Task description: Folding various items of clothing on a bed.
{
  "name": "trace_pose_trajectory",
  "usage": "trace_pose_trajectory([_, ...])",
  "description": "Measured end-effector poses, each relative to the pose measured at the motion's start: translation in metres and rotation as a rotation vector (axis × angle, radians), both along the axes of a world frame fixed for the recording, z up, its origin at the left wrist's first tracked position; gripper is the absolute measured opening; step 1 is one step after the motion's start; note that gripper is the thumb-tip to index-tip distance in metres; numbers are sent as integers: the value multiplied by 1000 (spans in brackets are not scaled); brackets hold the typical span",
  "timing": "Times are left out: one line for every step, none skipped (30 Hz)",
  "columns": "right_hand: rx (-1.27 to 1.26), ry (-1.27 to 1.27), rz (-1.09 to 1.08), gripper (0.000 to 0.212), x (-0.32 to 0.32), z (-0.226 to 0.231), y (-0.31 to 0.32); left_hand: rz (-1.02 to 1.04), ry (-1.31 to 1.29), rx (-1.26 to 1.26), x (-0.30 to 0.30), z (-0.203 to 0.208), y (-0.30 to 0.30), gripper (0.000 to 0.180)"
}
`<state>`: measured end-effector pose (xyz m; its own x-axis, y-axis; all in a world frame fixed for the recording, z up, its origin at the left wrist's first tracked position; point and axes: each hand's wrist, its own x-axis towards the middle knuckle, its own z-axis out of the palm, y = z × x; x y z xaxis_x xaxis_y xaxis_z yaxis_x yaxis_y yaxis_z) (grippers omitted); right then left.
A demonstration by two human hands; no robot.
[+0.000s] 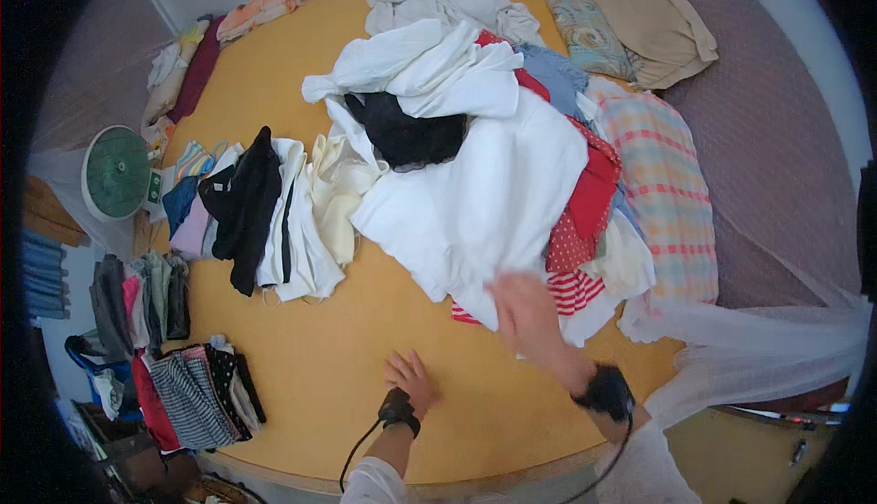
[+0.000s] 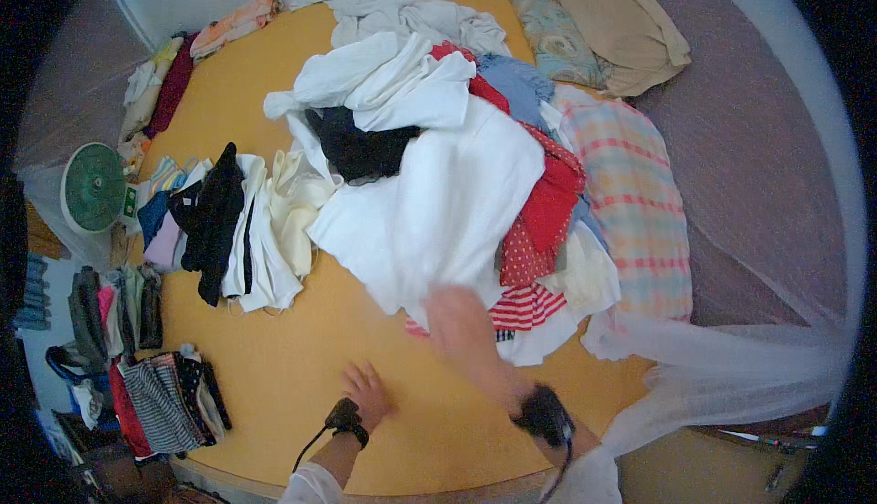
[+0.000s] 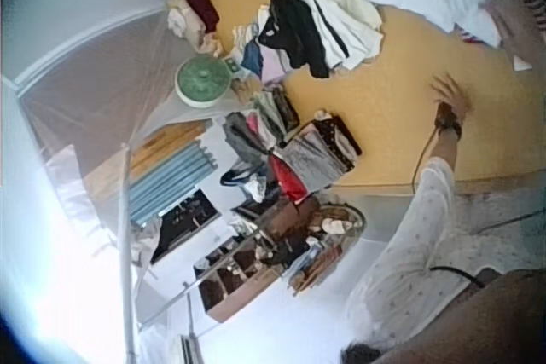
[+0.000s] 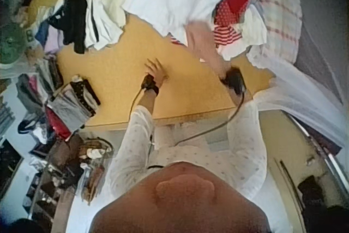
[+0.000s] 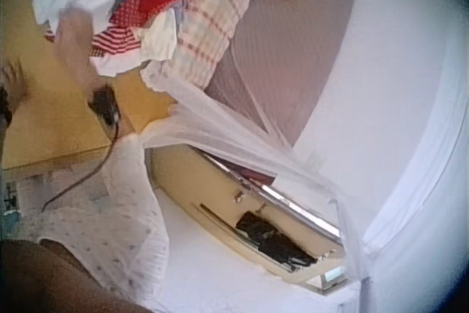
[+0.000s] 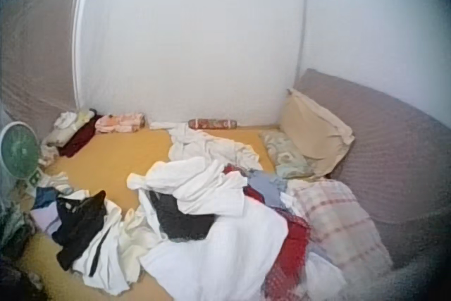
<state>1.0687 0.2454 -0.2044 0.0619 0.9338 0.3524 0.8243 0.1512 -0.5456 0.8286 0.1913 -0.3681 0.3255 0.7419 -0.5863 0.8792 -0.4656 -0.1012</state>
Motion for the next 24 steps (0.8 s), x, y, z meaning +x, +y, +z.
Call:
trace_pose_trajectory([-94, 14, 66, 14, -13, 7, -28, 3, 10, 1, -3, 8, 5, 94])
trace_pose_trajectory([-192, 9, 120, 13, -21, 18, -61, -33, -36, 21, 0, 18, 9, 90])
trace_pose_trajectory([-294, 27, 172, 13, -29, 14, -91, -57, -63, 45, -7, 24, 8, 86])
trace_pose_trajectory([-386, 44, 230, 14, -40, 11, -117, -47, -54, 54, -31, 8, 12, 86])
trace_pose_trajectory([-486, 79, 289, 14, -51, 3, -142, 71, -480, 5, -69, -25, 20, 77])
trace_pose_trajectory([-600, 105, 328, 14, -57, -7, -172, 175, -922, -60, -96, -41, 23, 69])
trace_pose_trajectory([-738, 58, 375, 14, -62, -25, -204, 173, -917, -73, -112, -35, 26, 69])
trace_pose_trajectory([-878, 9, 421, 15, -66, -41, -235, 220, -862, -71, -121, -19, 35, 60])
trace_pose_trajectory([-883, 15, 420, 15, -72, -59, -263, 268, -805, -60, -123, -2, 42, 52])
trace_pose_trajectory([-1043, -51, 584, 16, -80, -77, -289, 267, -800, -70, -120, 9, 42, 52])
trace_pose_trajectory([-1193, -116, 760, 17, -87, -86, -305, 444, -841, -58, -118, 19, 42, 45])
trace_pose_trajectory([-1193, -107, 772, 17, -92, -86, -312, 626, -877, -41, -116, 26, 42, 39])
trace_pose_trajectory([-1295, 120, 672, 20, -95, -86, -319, 631, -866, -43, -110, 24, 43, 39])
trace_pose_trajectory([-1392, 344, 555, 22, -98, -83, -327, 701, -988, -112, -99, 18, 43, 41])
trace_pose_trajectory([-1402, 352, 564, 22, -98, -72, -319, 774, -1105, -178, -88, 12, 42, 42])
trace_pose_trajectory([-1329, 329, 413, 24, -92, -55, -296, 761, -1144, -200, -78, 10, 42, 47])
trace_pose_trajectory([-1250, 305, 267, 26, -88, -46, -279, 747, -1183, -217, -66, 10, 44, 52])
trace_pose_trajectory([-1165, 429, 188, 25, -78, -64, -279, 743, -1128, -191, -43, 12, 45, 58])
trace_pose_trajectory([-1077, 543, 95, 25, -65, -80, -280, 733, -1080, -176, -15, 14, 46, 64])
trace_pose_trajectory([-938, 507, -47, 25, -58, -77, -272, 687, -1083, -151, 3, 14, 49, 69])
trace_pose_trajectory([-795, 472, -177, 25, -52, -74, -257, 643, -1080, -118, 15, 14, 54, 74])
trace_pose_trajectory([-853, 404, -199, 25, -44, -63, -235, 653, -1069, -113, 21, 13, 60, 74])
trace_pose_trajectory([-905, 345, -198, 25, -40, -57, -210, 673, -1095, -99, 16, 12, 68, 75])
trace_pose_trajectory([-912, 332, -214, 25, -31, -53, -200, 677, -1156, -131, 30, 9, 72, 77])
